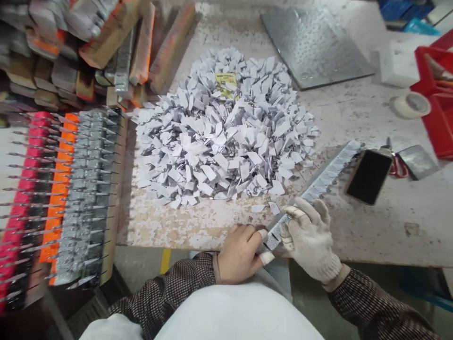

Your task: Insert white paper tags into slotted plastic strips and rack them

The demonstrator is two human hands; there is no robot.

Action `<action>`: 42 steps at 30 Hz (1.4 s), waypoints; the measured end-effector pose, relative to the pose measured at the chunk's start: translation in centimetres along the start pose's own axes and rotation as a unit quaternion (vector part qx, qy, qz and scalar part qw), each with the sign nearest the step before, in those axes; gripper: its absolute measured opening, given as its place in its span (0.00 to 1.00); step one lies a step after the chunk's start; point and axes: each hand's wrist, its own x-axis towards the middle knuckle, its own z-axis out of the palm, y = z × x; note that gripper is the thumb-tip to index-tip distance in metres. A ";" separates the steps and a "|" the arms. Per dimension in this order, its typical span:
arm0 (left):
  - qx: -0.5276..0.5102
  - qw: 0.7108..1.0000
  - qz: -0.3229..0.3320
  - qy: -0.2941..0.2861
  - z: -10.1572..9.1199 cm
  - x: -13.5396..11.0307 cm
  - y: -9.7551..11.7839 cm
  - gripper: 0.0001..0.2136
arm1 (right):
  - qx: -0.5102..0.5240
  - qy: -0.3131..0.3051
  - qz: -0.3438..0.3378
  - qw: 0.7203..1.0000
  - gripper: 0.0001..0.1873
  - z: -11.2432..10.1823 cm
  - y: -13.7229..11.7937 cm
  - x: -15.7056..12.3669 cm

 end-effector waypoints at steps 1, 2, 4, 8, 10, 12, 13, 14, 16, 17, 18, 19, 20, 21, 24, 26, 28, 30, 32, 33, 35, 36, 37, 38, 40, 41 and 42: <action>0.001 1.000 -0.002 -0.002 -0.2 0.1 0.0 0.21 | -0.007 0.009 0.001 1.000 0.12 0.2 0.0 -0.2; 0.002 1.000 -0.004 -0.006 -0.5 0.2 0.0 0.20 | -0.012 0.016 0.004 1.000 0.12 0.3 0.1 -0.5; 0.012 1.000 -0.006 -0.015 -1.2 0.7 0.0 0.18 | -0.012 0.028 0.013 0.999 0.12 0.4 0.2 -1.0; 0.091 0.995 -0.036 0.029 -3.2 2.9 -0.4 0.12 | 0.023 0.057 0.048 0.997 0.10 -0.7 0.5 -1.5; 0.141 0.987 -0.056 0.046 -4.0 4.3 -0.6 0.09 | 0.041 0.083 0.083 0.992 0.09 -1.6 0.4 -1.3; 0.168 0.983 -0.064 0.032 -4.6 5.5 -0.9 0.08 | 0.043 0.104 0.109 0.988 0.09 -2.4 0.2 -1.3; 0.171 0.983 -0.066 0.021 -4.8 6.0 -1.0 0.08 | 0.040 0.110 0.116 0.986 0.09 -2.6 0.1 -1.4; 0.169 0.983 -0.068 0.012 -4.9 6.4 -1.0 0.09 | 0.036 0.113 0.120 0.986 0.08 -2.8 -0.1 -1.6; 0.154 0.985 -0.076 0.006 -5.1 6.9 -1.1 0.09 | 0.037 0.117 0.128 0.984 0.08 -3.0 -0.4 -2.2; 0.143 0.986 -0.081 0.008 -5.2 7.0 -1.1 0.09 | 0.039 0.119 0.135 0.983 0.07 -3.0 -0.6 -2.6; 0.135 0.987 -0.087 0.012 -5.3 6.9 -1.1 0.08 | 0.041 0.120 0.141 0.982 0.07 -3.0 -0.8 -2.9; 0.125 0.988 -0.092 0.016 -5.3 6.7 -1.0 0.07 | 0.043 0.124 0.148 0.980 0.06 -3.1 -1.1 -3.2; 0.114 0.988 -0.097 0.023 -5.2 6.3 -0.7 0.06 | 0.047 0.125 0.153 0.979 0.06 -3.1 -1.4 -3.4; 0.099 0.989 -0.100 0.035 -5.1 5.8 -0.5 0.05 | 0.050 0.129 0.157 0.978 0.05 -3.2 -1.8 -3.4; 0.033 0.992 -0.073 0.101 -3.9 3.6 0.8 0.04 | 0.076 0.127 0.155 0.977 0.08 -3.2 -3.3 -3.1; -0.008 0.989 -0.016 0.150 -2.7 2.1 1.7 0.05 | 0.117 0.124 0.158 0.973 0.11 -3.2 -4.2 -2.6; -0.030 0.982 0.047 0.178 -1.6 0.9 2.4 0.04 | 0.169 0.122 0.172 0.963 0.12 -3.1 -4.9 -2.2; -0.044 0.977 0.084 0.191 -0.8 0.2 2.7 0.02 | 0.204 0.114 0.195 0.953 0.12 -3.1 -5.1 -2.1; -0.062 0.975 0.094 0.193 -0.3 -0.3 2.5 0.05 | 0.208 0.107 0.196 0.952 0.11 -3.1 -4.7 -2.2; -0.069 0.974 0.092 0.195 -0.2 -0.6 2.3 0.08 | 0.193 0.106 0.187 0.957 0.11 -3.1 -4.4 -2.2; -0.069 0.973 0.080 0.205 0.0 -1.2 1.7 0.16 | 0.127 0.108 0.143 0.976 0.09 -3.0 -3.6 -2.4; -0.059 0.974 0.070 0.208 0.1 -1.6 1.4 0.20 | 0.083 0.107 0.111 0.985 0.08 -3.0 -3.2 -2.4; -0.042 0.976 0.059 0.207 0.3 -1.9 1.1 0.22 | 0.041 0.099 0.079 0.991 0.07 -3.0 -2.9 -2.4; -0.023 0.978 0.046 0.201 0.6 -2.2 0.8 0.24 | 0.003 0.088 0.052 0.995 0.06 -3.0 -2.7 -2.4; 0.014 0.984 0.025 0.177 1.3 -2.5 0.4 0.24 | -0.042 0.062 0.018 0.997 0.05 -3.3 -2.7 -2.2; 0.027 0.986 0.018 0.165 1.6 -2.6 0.2 0.24 | -0.053 0.048 0.015 0.997 0.04 -3.5 -2.8 -2.1; 0.036 0.987 0.014 0.158 2.0 -2.7 0.1 0.24 | -0.062 0.037 0.015 0.997 0.05 -3.7 -3.0 -1.9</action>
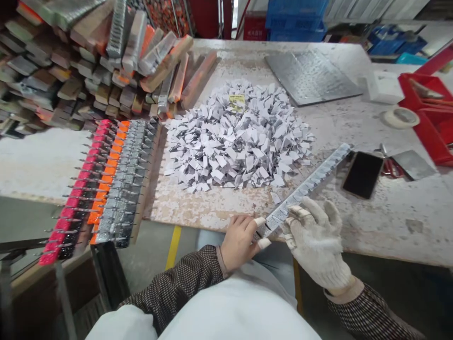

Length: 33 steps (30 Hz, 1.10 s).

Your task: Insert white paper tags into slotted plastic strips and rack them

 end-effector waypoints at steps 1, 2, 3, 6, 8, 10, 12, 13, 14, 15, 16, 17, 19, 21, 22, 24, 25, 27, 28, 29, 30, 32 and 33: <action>0.004 1.000 -0.001 -0.004 0.3 -0.1 -0.1 0.24 | -0.008 -0.013 -0.005 1.000 0.05 -0.3 -0.1 0.1; 0.005 1.000 0.000 -0.006 0.6 -0.2 -0.2 0.24 | -0.015 -0.024 -0.015 1.000 0.06 -0.6 -0.2 0.3; 0.004 1.000 0.000 -0.005 0.8 -0.2 -0.3 0.24 | -0.022 -0.034 -0.029 0.999 0.06 -0.8 -0.3 0.5; 0.002 1.000 -0.004 -0.007 1.1 -0.2 -0.4 0.24 | -0.049 -0.058 -0.089 0.993 0.06 -1.3 -0.2 1.3; 0.001 1.000 -0.003 -0.011 1.1 -0.2 -0.5 0.24 | -0.060 -0.080 -0.114 0.988 0.06 -1.1 0.0 2.0; -0.001 1.000 0.004 -0.012 1.1 -0.2 -0.5 0.24 | -0.059 -0.101 -0.131 0.984 0.07 -0.5 0.4 2.6; -0.005 1.000 0.011 -0.008 1.1 -0.1 -0.5 0.23 | -0.041 -0.108 -0.141 0.983 0.09 0.4 0.8 2.9; -0.007 1.000 0.013 -0.007 1.1 -0.1 -0.5 0.23 | -0.026 -0.099 -0.143 0.984 0.10 0.8 0.9 2.9; -0.010 1.000 0.014 -0.008 1.1 -0.1 -0.5 0.23 | -0.009 -0.089 -0.135 0.987 0.11 1.2 1.0 2.8; -0.013 1.000 0.014 -0.009 1.1 0.0 -0.5 0.23 | 0.009 -0.083 -0.118 0.990 0.11 1.5 1.1 2.6; -0.014 1.000 0.014 -0.012 1.1 0.0 -0.5 0.22 | 0.024 -0.082 -0.097 0.992 0.11 1.8 1.1 2.4; -0.015 1.000 0.015 -0.016 1.2 0.0 -0.5 0.22 | 0.036 -0.079 -0.076 0.993 0.11 2.1 1.0 2.1; -0.012 0.999 0.012 -0.027 1.1 0.2 -0.4 0.22 | 0.044 -0.063 -0.054 0.996 0.10 2.4 1.0 1.5; -0.001 0.999 0.005 -0.048 0.8 0.7 -0.3 0.20 | 0.040 -0.027 -0.050 0.998 0.11 2.6 1.3 0.9; 0.006 0.998 0.004 -0.063 0.5 1.3 -0.2 0.19 | 0.041 -0.005 -0.039 0.998 0.12 2.5 1.6 0.6; 0.027 0.996 0.008 -0.088 -0.3 2.9 -0.1 0.14 | 0.051 0.035 0.006 0.998 0.11 2.1 2.2 0.3; 0.041 0.995 0.015 -0.093 -0.7 4.1 -0.1 0.12 | 0.060 0.050 0.035 0.996 0.10 1.8 2.6 0.1; 0.081 0.992 0.037 -0.086 -1.5 7.0 0.0 0.13 | 0.074 0.070 0.083 0.991 0.09 1.1 3.0 -0.2; 0.106 0.989 0.059 -0.086 -1.8 8.6 0.0 0.15 | 0.077 0.076 0.097 0.989 0.08 0.7 3.0 -0.4; 0.129 0.983 0.088 -0.098 -2.0 10.2 0.0 0.17 | 0.077 0.081 0.105 0.988 0.08 0.4 3.0 -0.8; 0.150 0.974 0.119 -0.120 -2.1 11.6 0.0 0.17 | 0.075 0.082 0.109 0.988 0.08 0.2 2.9 -1.2; 0.180 0.954 0.167 -0.173 -2.0 14.0 -0.1 0.15 | 0.071 0.078 0.112 0.988 0.08 0.0 2.6 -2.2; 0.189 0.946 0.178 -0.194 -2.0 14.8 -0.3 0.14 | 0.073 0.074 0.116 0.988 0.08 0.0 2.4 -2.8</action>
